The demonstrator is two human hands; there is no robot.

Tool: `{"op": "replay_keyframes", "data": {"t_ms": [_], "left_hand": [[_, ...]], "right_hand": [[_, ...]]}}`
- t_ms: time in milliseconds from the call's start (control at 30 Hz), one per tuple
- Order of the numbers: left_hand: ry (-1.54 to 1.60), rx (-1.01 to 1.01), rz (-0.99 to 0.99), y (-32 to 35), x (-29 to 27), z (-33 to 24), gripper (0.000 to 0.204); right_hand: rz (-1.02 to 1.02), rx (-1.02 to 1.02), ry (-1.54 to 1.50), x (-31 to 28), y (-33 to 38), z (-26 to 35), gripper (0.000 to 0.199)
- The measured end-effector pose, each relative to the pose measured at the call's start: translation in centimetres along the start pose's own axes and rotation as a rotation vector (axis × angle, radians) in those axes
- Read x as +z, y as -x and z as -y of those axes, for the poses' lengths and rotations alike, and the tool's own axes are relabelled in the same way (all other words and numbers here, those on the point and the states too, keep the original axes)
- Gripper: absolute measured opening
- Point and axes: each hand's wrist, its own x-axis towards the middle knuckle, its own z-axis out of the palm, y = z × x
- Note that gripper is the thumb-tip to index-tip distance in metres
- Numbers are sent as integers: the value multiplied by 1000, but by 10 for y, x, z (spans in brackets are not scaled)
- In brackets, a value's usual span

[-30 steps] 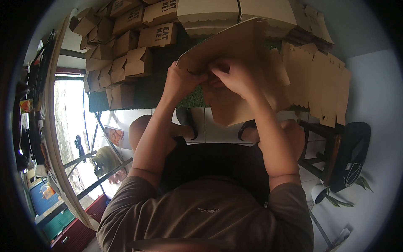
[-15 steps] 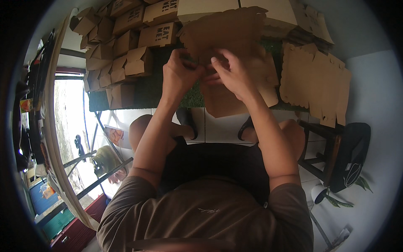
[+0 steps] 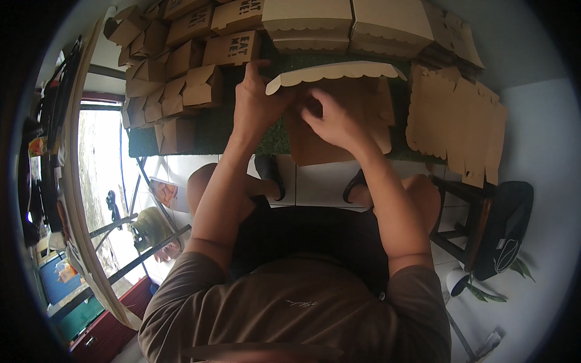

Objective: The person assembles a flat cardboard box by folding its sides and tucking tabs into slots to form a closed container. The finished box is then placed on a stack of similar boxes.

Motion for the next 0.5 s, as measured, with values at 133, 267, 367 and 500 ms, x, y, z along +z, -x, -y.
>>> {"op": "replay_keyframes", "data": {"t_ms": [133, 267, 367, 500], "left_hand": [[-20, 7, -42, -1, 2, 3, 72], [-22, -8, -47, -2, 3, 9, 74], [-14, 16, -47, -3, 3, 14, 77], [11, 33, -28, -3, 1, 16, 77]], "right_hand": [[142, -39, 82, 8, 19, 9, 50], [122, -32, 195, 24, 31, 16, 72], [32, -150, 327, 37, 36, 17, 89], [-28, -185, 317, 52, 45, 20, 91]]}}
